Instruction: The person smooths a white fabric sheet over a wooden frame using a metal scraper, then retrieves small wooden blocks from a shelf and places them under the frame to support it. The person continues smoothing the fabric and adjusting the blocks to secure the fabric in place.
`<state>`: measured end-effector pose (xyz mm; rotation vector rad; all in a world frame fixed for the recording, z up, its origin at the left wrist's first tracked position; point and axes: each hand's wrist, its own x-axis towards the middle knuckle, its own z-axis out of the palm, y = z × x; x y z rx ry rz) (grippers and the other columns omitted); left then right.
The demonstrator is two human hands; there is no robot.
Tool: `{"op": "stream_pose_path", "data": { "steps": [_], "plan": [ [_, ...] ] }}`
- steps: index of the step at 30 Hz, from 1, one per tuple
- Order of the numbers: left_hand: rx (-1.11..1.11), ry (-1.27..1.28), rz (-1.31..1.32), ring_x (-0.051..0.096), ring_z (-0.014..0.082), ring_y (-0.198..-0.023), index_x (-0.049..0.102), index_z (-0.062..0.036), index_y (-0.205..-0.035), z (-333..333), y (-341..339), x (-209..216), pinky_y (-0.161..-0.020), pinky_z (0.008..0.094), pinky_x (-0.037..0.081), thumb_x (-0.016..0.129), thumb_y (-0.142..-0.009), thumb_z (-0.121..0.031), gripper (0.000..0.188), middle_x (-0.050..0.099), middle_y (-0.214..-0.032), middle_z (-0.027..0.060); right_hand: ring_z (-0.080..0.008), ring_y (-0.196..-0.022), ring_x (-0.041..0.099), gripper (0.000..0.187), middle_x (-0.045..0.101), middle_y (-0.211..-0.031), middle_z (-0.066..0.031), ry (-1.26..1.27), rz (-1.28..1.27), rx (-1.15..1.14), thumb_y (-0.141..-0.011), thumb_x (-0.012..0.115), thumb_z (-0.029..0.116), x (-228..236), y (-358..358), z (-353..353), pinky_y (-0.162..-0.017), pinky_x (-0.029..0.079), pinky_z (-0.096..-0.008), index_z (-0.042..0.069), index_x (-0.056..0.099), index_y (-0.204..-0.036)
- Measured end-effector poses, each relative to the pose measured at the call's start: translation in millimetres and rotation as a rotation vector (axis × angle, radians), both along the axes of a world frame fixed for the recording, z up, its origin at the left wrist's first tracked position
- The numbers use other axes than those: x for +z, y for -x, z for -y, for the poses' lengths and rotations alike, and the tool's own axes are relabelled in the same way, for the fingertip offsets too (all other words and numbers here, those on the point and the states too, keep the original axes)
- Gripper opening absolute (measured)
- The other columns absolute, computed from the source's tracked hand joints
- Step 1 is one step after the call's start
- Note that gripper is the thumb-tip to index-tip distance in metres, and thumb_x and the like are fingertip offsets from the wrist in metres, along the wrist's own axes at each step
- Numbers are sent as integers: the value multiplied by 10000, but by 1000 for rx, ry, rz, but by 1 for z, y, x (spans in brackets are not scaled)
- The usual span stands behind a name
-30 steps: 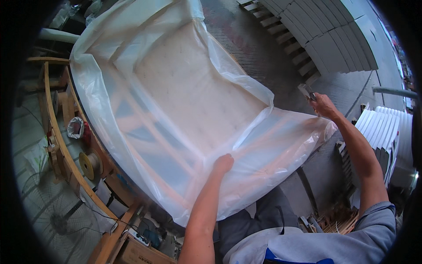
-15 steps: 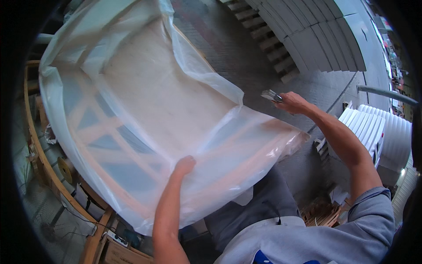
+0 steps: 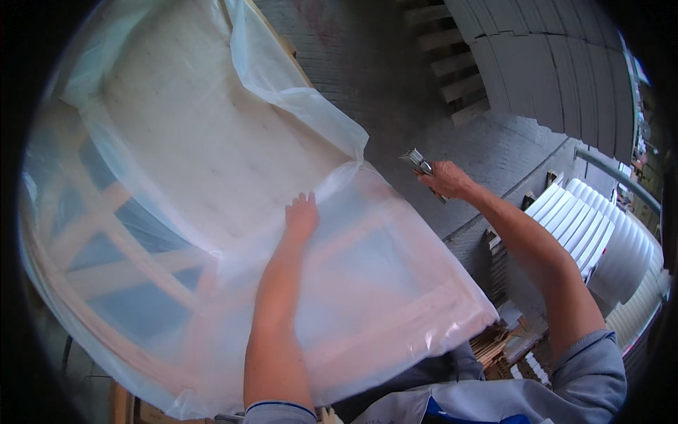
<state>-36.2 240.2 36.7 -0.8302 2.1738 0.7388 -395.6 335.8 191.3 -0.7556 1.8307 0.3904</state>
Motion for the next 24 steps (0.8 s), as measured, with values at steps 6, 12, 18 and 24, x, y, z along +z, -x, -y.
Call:
{"op": "stream_pose_path", "data": {
  "steps": [6,12,18,24],
  "plan": [
    [-40,275,4,614,289,-1014,551,-101,-1280,-34,25,-57,-807,410,485,595,-862,-227,439,608,-1128,126,-289,-721,645,397,649,-804,-200,-2,40,-12,-907,541,366,-37,-2,-9,-697,501,-421,-3,658,-995],
    [339,-149,-112,639,327,-938,634,-119,-1177,-26,32,-58,-823,456,503,535,-908,-246,313,668,-1015,150,-322,-685,640,387,646,-780,-217,38,61,-3,-904,542,353,-64,-16,10,-686,500,-428,-8,660,-977],
    [239,-331,-84,626,331,-994,641,-160,-1168,-35,60,-47,-859,452,504,481,-918,-221,302,652,-1125,117,-348,-734,648,393,666,-839,-233,57,91,58,-895,548,338,-86,-26,40,-698,505,-441,-25,671,-979],
    [247,-380,-462,541,313,-1161,607,-130,-1209,-53,78,-52,-964,420,465,452,-892,-143,353,584,-1268,107,-351,-760,662,431,682,-887,-226,-36,195,336,-837,586,374,-126,-40,77,-719,515,-445,-36,700,-906]
  ]
}}
